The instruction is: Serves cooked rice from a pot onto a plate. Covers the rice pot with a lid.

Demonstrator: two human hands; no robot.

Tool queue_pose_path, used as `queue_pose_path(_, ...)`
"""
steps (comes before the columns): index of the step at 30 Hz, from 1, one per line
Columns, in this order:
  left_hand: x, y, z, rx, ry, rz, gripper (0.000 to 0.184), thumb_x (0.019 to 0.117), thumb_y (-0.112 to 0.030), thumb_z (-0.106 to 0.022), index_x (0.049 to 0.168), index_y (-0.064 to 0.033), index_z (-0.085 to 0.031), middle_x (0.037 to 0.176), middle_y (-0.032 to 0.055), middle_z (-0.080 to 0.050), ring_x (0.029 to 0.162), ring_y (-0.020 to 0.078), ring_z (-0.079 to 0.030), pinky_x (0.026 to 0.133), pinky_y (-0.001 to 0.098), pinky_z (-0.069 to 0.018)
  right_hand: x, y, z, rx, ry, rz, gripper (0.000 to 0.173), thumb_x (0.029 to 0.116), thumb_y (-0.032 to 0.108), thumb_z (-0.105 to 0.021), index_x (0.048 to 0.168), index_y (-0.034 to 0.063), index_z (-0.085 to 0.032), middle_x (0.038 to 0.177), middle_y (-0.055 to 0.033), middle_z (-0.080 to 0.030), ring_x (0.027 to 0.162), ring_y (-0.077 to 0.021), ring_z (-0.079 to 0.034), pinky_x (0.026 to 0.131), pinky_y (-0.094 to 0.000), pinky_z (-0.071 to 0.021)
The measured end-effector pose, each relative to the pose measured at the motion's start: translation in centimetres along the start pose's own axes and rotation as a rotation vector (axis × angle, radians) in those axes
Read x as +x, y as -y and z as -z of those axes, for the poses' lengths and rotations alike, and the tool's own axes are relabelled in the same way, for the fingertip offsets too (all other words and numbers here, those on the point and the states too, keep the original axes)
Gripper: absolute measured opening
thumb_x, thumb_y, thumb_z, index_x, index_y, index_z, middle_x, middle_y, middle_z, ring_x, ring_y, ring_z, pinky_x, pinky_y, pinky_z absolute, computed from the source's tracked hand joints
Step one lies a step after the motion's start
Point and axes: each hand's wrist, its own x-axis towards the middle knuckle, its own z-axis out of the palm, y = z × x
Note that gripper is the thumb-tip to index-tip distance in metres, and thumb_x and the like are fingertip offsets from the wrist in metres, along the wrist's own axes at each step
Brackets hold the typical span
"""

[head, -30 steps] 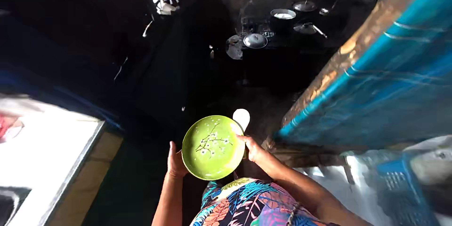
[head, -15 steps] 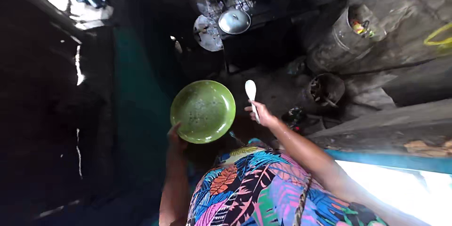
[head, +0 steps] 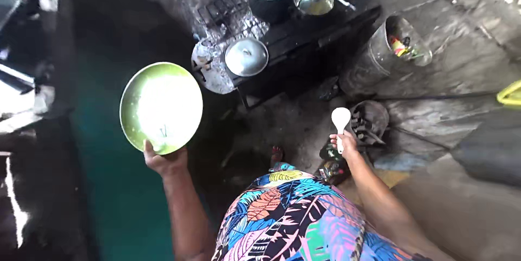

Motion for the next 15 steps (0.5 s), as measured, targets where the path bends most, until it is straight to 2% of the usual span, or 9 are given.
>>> queue_pose_path(2, 2.9, 1.5, -2.5, 0.062, -0.038, -0.015, 0.043, 0.1108, -0.035, -0.018, 0.139, -0.0155, -0.044, 0.128, 0.0076, -0.063, 0.117, 0.0212, -0.064, 0.096, 0.0499, -0.0556, 2.6, 7.0, -1.0, -0.172, 0.061, 0.201, 0.033, 0.1091, 0.009, -0.044, 0.139, -0.0034, -0.052, 0.101, -0.0133, -0.071, 0.077, -0.0134, -0.062, 0.069, -0.0308, -0.0498)
queue_pose_path(4, 4.4, 2.8, -5.4, 0.187, -0.058, -0.003, 0.043, 0.1109, -0.032, -0.016, 0.137, -0.0151, -0.044, 0.121, 0.0043, -0.065, 0.110, 0.0160, -0.066, 0.093, 0.0436, -0.0572, 5.4, 14.4, -2.6, -0.343, 0.115, 0.392, 0.030, 0.1075, 0.010, -0.047, 0.131, -0.0050, -0.058, 0.105, -0.0154, -0.069, 0.081, -0.0160, -0.060, 0.074, -0.0359, -0.0504)
queue_pose_path(6, 5.3, 4.1, -8.1, 0.283, -0.100, 0.031, 0.041, 0.1117, -0.030, -0.017, 0.136, -0.0125, -0.044, 0.115, 0.0031, -0.066, 0.103, 0.0128, -0.068, 0.089, 0.0386, -0.0588, 7.5, 22.0, -5.1, -0.465, 0.097, 0.566, 0.031, 0.1062, 0.012, -0.049, 0.129, -0.0051, -0.061, 0.098, -0.0153, -0.068, 0.072, -0.0158, -0.056, 0.068, -0.0373, -0.0498)
queue_pose_path(8, 6.1, 5.6, -10.2, 0.330, -0.122, 0.078, 0.040, 0.1121, -0.029, -0.018, 0.136, -0.0105, -0.044, 0.112, 0.0025, -0.068, 0.099, 0.0109, -0.070, 0.086, 0.0352, -0.0605, 9.1, 29.4, -8.1, -0.542, 0.070, 0.698, 0.032, 0.1058, 0.012, -0.047, 0.129, -0.0054, -0.060, 0.094, -0.0157, -0.067, 0.069, -0.0178, -0.054, 0.067, -0.0397, -0.0486)
queue_pose_path(11, 8.3, 7.6, -12.3, 0.347, -0.085, 0.126, 0.039, 0.1111, -0.027, -0.019, 0.135, -0.0109, -0.044, 0.109, 0.0001, -0.070, 0.097, 0.0098, -0.071, 0.084, 0.0329, -0.0616, 11.3, 39.0, -13.3, -0.638, 0.068, 0.816, 0.043, 0.1053, 0.013, -0.044, 0.145, 0.0002, -0.050, 0.096, -0.0208, -0.068, 0.078, -0.0307, -0.062, 0.076, -0.0522, -0.0516)
queue_pose_path(12, 9.1, 8.2, -12.9, 0.342, -0.072, 0.131, 0.038, 0.1107, -0.026, -0.018, 0.134, -0.0114, -0.044, 0.107, -0.0013, -0.071, 0.096, 0.0089, -0.072, 0.083, 0.0318, -0.0623, 11.7, 41.4, -15.0, -0.658, 0.073, 0.837, 0.044, 0.1049, 0.012, -0.044, 0.148, 0.0008, -0.049, 0.099, -0.0220, -0.069, 0.082, -0.0333, -0.064, 0.080, -0.0545, -0.0519)
queue_pose_path(15, 13.2, 9.8, -14.3, 0.272, 0.025, 0.130, 0.039, 0.1089, -0.025, -0.016, 0.131, -0.0112, -0.046, 0.105, -0.0013, -0.074, 0.097, 0.0101, -0.073, 0.083, 0.0327, -0.0631, 13.1, 47.1, -20.5, -0.630, 0.067, 0.958, 0.040, 0.1034, 0.010, -0.045, 0.140, -0.0002, -0.056, 0.099, -0.0177, -0.071, 0.081, -0.0265, -0.065, 0.081, -0.0475, -0.0529)
